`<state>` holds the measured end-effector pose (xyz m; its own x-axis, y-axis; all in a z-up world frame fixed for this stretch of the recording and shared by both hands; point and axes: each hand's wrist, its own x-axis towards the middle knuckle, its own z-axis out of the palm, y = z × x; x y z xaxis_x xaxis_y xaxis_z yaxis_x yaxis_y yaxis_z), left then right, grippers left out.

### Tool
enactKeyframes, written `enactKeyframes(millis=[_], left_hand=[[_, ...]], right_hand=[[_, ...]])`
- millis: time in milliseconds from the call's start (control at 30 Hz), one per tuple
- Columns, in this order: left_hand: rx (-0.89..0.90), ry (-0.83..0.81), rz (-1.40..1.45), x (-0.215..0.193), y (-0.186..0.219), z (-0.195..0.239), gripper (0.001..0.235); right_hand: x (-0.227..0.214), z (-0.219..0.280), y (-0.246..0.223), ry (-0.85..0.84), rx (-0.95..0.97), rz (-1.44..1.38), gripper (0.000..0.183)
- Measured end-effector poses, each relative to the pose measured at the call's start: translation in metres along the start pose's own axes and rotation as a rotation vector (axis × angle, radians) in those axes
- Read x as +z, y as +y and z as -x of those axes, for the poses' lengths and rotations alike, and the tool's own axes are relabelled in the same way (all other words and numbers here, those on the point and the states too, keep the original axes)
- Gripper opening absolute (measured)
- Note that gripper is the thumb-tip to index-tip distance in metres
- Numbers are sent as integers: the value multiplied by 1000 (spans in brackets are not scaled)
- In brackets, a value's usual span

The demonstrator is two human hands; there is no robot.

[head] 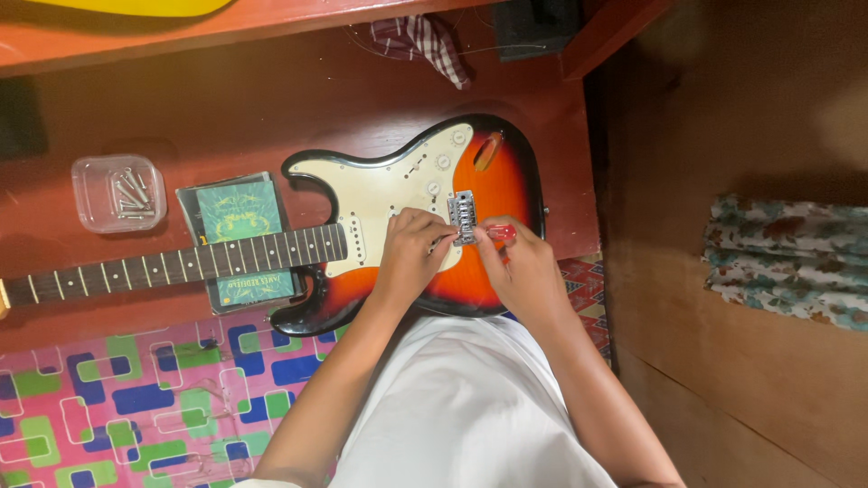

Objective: The person uses a screwdriver to adjust the bridge saddles on an electric guitar. They repeatedly tighten and loosen screws on the bridge assembly while the guitar rests on a table.

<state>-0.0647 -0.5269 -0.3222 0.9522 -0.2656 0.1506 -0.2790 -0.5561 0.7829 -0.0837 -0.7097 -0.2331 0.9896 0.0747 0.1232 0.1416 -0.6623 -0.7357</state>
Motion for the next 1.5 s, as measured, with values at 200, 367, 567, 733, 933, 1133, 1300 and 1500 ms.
enactKeyframes(millis=[200, 367, 567, 733, 933, 1133, 1300, 1500], left_hand=[[-101, 15, 275, -19, 12, -11, 21], [4, 59, 445, -69, 87, -39, 28], [178, -7, 364, -71, 113, -52, 23], [154, -4, 376, -75, 115, -55, 18], [179, 5, 317, -76, 110, -51, 26], [180, 50, 268, -71, 110, -49, 20], [146, 36, 342, -70, 109, -46, 29], [144, 71, 362, -54, 100, -45, 25]], right_hand=[[-1, 0, 2, 10, 18, -21, 11], [-2, 3, 0, 13, -6, -4, 5], [-5, 0, -12, -12, -2, 52, 9], [-18, -7, -25, -23, 63, -57, 20], [-10, -6, 1, 104, -36, -116, 11], [-12, -13, -10, 152, 43, -228, 12], [-15, -8, -6, 107, 105, -254, 8], [-4, -13, -7, 156, 176, -272, 18]])
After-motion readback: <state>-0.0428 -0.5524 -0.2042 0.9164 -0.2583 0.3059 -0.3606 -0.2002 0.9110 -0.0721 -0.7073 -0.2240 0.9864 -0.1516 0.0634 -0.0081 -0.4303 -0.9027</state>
